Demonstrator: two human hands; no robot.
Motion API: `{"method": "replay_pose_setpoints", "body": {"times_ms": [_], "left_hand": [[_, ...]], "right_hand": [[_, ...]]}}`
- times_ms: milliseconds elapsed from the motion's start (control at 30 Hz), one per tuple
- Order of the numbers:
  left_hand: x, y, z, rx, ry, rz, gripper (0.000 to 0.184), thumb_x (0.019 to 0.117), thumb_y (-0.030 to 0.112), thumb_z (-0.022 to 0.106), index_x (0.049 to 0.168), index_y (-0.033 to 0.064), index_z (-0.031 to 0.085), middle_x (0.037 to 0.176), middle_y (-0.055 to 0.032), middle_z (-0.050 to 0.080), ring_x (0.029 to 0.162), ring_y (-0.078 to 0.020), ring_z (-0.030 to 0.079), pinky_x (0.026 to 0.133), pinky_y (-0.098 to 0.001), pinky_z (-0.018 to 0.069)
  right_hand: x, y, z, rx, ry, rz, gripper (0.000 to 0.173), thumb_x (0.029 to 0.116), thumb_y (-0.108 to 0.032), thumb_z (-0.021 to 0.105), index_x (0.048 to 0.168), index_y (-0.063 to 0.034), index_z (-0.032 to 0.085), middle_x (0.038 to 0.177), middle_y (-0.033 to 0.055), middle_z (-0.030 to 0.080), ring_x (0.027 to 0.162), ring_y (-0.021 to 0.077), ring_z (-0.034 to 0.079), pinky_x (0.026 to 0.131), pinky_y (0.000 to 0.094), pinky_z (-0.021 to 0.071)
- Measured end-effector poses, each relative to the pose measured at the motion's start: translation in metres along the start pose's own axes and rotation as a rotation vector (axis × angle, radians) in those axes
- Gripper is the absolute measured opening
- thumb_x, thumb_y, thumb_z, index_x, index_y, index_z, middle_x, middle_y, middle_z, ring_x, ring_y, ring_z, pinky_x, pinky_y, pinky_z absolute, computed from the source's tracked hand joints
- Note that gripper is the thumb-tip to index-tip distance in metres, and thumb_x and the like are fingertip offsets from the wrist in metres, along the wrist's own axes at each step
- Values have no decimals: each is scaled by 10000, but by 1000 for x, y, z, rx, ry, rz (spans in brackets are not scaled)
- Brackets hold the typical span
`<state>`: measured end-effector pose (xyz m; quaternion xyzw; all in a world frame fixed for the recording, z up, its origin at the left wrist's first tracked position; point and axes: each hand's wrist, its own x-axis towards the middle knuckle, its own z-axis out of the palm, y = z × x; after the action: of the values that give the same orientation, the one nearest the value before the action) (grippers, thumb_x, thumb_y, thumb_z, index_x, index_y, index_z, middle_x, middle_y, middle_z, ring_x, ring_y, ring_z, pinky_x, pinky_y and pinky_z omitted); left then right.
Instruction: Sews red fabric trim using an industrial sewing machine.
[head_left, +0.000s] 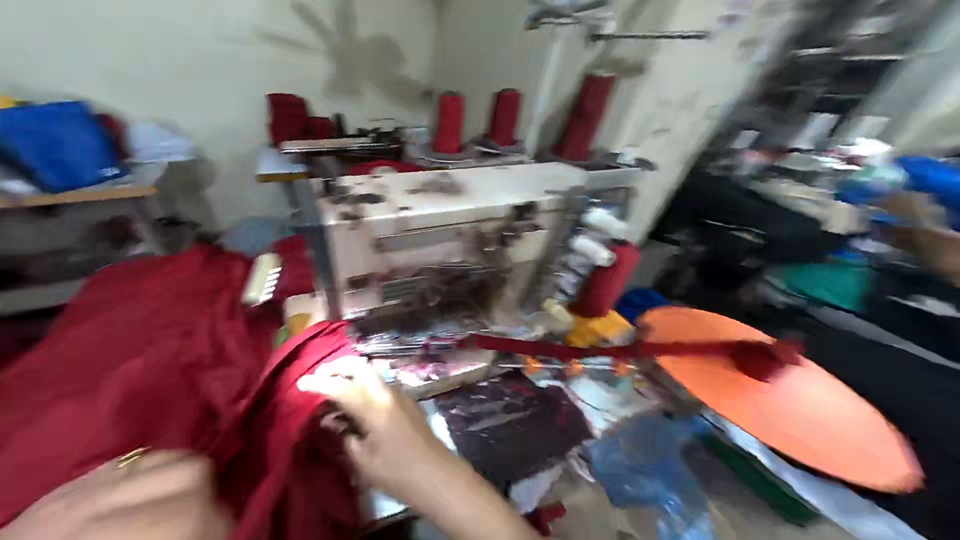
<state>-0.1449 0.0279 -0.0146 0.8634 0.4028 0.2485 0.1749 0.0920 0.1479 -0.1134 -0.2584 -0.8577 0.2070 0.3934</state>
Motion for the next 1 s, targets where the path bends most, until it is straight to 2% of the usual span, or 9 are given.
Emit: {"method": "replay_pose_setpoints", "body": {"times_ms": [33, 100, 200, 267, 367, 400, 500, 600, 1000], "left_hand": [[7, 4, 2, 34, 6, 26, 442, 1059, 304, 484, 929, -62, 695, 919, -231, 685, 916, -356, 671, 838, -502, 525], [16, 4, -1, 106, 30, 61, 409, 1050, 306, 490, 891, -5, 702, 874, -172, 684, 858, -306, 675, 774, -469, 534], [9, -40, -6, 255, 125, 36, 319, 1016, 424, 530, 836, 212, 687, 778, 106, 646, 782, -6, 615, 760, -266, 512], [7, -56, -9, 258, 103, -46, 273, 972, 433, 557, 821, 265, 710, 782, 183, 652, 826, 54, 610, 834, -245, 508], [17, -58, -8, 84, -5, -41, 280, 992, 395, 564, 833, 213, 707, 817, 149, 660, 940, 35, 629, 1080, -321, 448], [21, -61, -8, 25, 3, -20, 286, 996, 390, 566, 831, 204, 707, 827, 140, 662, 965, 26, 627, 1090, -308, 440], [27, -75, -14, -57, 53, -49, 255, 972, 387, 593, 807, 230, 708, 875, 140, 686, 1021, 3, 635, 1033, -266, 485], [35, -83, -13, -168, 8, -168, 239, 946, 370, 625, 777, 228, 717, 816, 138, 654, 843, 35, 606, 736, -151, 491], [73, -59, 15, -224, -29, -19, 284, 1008, 321, 590, 887, 101, 724, 834, 63, 657, 834, 51, 596, 721, -133, 480]], "right_hand": [[2, 9, -1, 17, -56, -30, 328, 934, -41, 653, 1234, -142, 736, 1271, 97, 690, 1071, 216, 711, 854, 414, 614], [-3, 22, -3, 117, -108, -103, 175, 977, -77, 622, 1082, -89, 761, 1131, 65, 737, 1066, 139, 699, 939, 320, 577], [-22, 27, -10, 205, -230, -54, 131, 990, -162, 648, 994, -58, 728, 980, 53, 711, 915, 77, 678, 834, 236, 569], [-35, 30, -9, 209, -281, 12, 145, 983, -184, 661, 993, -58, 734, 952, 55, 700, 879, 80, 671, 795, 236, 565], [-42, 39, -3, 290, -192, -17, 158, 977, -183, 672, 955, -46, 749, 968, 43, 721, 962, 62, 667, 876, 204, 543], [-42, 40, -3, 324, -161, -32, 163, 978, -176, 670, 969, -36, 753, 1003, 49, 735, 1000, 58, 675, 909, 198, 546], [-48, 40, -6, 379, -153, -9, 173, 982, -168, 663, 940, -16, 736, 973, 57, 728, 940, 33, 670, 858, 172, 546], [-57, 46, -1, 415, -169, 51, 131, 952, -110, 680, 928, 6, 736, 965, 85, 726, 898, 51, 670, 817, 191, 550], [-30, 65, 2, 322, -41, 101, 141, 932, -98, 655, 1007, -61, 768, 1028, 17, 750, 994, 3, 678, 909, 183, 544]]}}
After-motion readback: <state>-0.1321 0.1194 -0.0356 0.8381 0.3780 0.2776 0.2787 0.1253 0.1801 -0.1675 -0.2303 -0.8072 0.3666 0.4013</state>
